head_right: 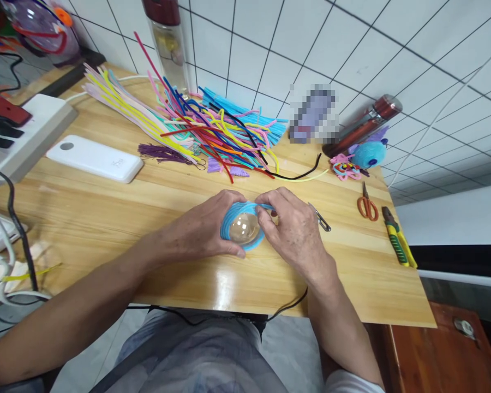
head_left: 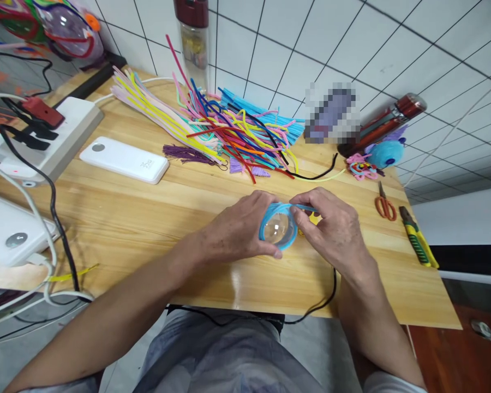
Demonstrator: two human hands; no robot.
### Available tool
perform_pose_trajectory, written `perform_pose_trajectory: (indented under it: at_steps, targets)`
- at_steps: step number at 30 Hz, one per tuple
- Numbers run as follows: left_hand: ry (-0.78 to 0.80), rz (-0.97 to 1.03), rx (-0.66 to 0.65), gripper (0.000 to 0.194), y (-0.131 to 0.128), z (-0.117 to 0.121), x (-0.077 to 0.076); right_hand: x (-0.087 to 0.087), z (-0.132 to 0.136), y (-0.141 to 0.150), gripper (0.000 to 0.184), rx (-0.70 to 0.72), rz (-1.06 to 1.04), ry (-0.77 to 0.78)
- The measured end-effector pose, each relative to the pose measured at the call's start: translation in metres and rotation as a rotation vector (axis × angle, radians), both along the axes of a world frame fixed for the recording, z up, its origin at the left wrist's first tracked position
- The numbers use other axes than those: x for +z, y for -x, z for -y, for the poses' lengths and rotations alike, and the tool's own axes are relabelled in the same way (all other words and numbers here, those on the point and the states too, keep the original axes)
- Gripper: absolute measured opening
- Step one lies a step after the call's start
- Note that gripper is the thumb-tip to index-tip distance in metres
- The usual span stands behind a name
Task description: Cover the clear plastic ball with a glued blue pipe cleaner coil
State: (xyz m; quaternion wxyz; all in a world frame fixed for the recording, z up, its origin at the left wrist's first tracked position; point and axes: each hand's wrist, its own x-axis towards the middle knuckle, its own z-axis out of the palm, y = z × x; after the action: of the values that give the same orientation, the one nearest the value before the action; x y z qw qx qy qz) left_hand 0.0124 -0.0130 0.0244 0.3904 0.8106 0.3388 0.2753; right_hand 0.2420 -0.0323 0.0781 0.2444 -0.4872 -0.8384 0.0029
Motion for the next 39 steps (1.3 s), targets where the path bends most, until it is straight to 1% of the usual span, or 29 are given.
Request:
perform_pose_trajectory:
  at_steps: [3,5,6,11,16,22,27,34,39]
  targets:
    - [-0.036,0.050,-0.091,0.106,0.003,0.000,-0.007,0.000,0.003,0.000,0.009,-0.007,-0.001,-0.011]
    - [-0.073,0.078,-0.125,0.114,0.004,0.001,-0.010,0.000,0.005,0.000,0.010,-0.004,-0.013,-0.017]
    - [-0.094,0.084,-0.131,0.115,0.004,0.001,-0.011,-0.001,0.006,0.000,0.010,-0.002,-0.017,-0.019]
    - [-0.163,0.075,-0.087,0.094,0.004,0.002,-0.010,-0.001,0.007,0.000,0.009,0.016,-0.043,-0.025]
    - [-0.146,0.028,-0.035,0.086,0.001,0.003,-0.009,-0.001,0.011,-0.001,0.010,0.019,-0.025,-0.027]
    - [-0.150,-0.013,-0.009,0.082,-0.001,0.004,-0.004,-0.004,0.015,-0.001,0.012,-0.010,0.067,-0.071]
    - [-0.139,-0.030,0.008,0.082,-0.002,0.004,-0.003,-0.005,0.018,0.001,0.015,-0.014,0.071,-0.088]
    - [-0.112,0.007,-0.005,0.081,-0.003,0.005,-0.004,-0.008,0.018,0.002,0.016,-0.012,0.077,-0.096]
    - [-0.105,0.014,0.020,0.077,-0.004,0.006,-0.008,-0.011,0.018,0.003,0.019,-0.031,0.053,-0.081]
